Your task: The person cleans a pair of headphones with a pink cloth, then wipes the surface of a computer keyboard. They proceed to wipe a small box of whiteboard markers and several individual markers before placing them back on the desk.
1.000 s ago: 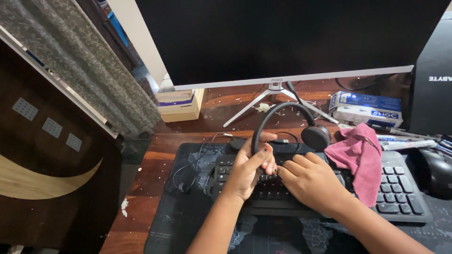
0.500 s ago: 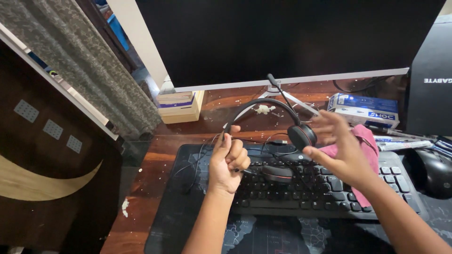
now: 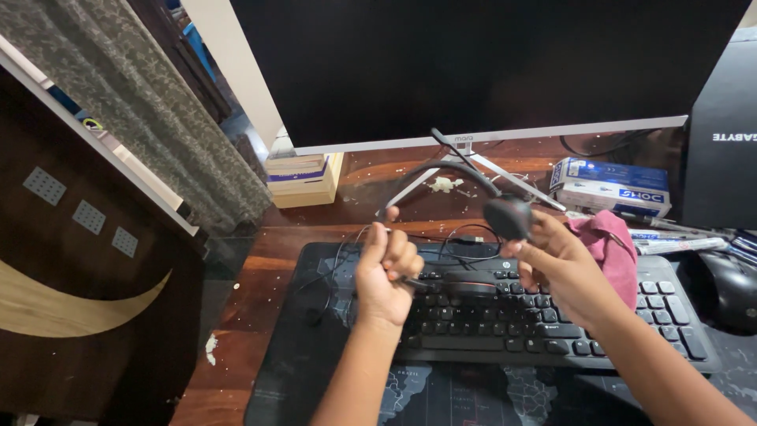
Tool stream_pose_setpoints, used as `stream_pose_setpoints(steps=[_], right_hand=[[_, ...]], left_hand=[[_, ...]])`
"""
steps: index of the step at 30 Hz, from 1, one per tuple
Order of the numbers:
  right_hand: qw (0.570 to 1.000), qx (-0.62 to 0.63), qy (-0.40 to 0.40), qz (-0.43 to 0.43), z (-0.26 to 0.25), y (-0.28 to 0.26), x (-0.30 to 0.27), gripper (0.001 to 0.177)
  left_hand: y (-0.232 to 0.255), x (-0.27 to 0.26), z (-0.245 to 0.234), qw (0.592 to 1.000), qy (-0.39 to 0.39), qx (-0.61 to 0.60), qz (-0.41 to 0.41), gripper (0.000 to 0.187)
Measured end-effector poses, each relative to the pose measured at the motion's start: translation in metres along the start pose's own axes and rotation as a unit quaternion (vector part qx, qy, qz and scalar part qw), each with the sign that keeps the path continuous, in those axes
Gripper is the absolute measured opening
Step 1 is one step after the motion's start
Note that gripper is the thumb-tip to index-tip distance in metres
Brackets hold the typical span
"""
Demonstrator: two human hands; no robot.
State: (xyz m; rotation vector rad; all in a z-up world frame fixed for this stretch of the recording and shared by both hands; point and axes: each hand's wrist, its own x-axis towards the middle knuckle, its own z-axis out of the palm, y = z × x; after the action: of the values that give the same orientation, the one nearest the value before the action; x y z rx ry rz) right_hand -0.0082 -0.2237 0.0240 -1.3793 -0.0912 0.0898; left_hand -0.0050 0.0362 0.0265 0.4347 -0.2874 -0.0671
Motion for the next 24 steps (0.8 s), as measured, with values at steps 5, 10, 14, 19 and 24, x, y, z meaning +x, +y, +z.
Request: stream_pose_setpoints(steps=[5,10,14,19,24], right_hand=[[0.977,-0.082,-0.179,0.075,-0.014,0.004,0.002,0.043],[0.877,-0.353,-0.259,-0.196,-0.014,0.012,0.002,0.020],[0.874,-0.411,-0.118,-0.230,-0.022,0.003,0.008,0.013],[0.907,-0.225,0.141,-0.328,-0.028,-0.015,-0.004,0.018],[0.868,-0.247,0.151,-0.404,-0.024,-0.026,-0.026,0.010]], left_hand=[[0.041,0.007,-0.015,0.995,0.011,-0.043,0.091,0.035],[0.060,0.007,-0.031,0.987,-0.043,-0.089,0.127,0.035],[0.075,0.007,-0.044,0.976,-0.052,-0.138,0.160,0.033],[0.071,0.007,-0.030,0.984,-0.035,-0.065,0.165,0.031],[0.032,-0.002,0.003,0.990,-0.033,0.054,0.127,0.032]])
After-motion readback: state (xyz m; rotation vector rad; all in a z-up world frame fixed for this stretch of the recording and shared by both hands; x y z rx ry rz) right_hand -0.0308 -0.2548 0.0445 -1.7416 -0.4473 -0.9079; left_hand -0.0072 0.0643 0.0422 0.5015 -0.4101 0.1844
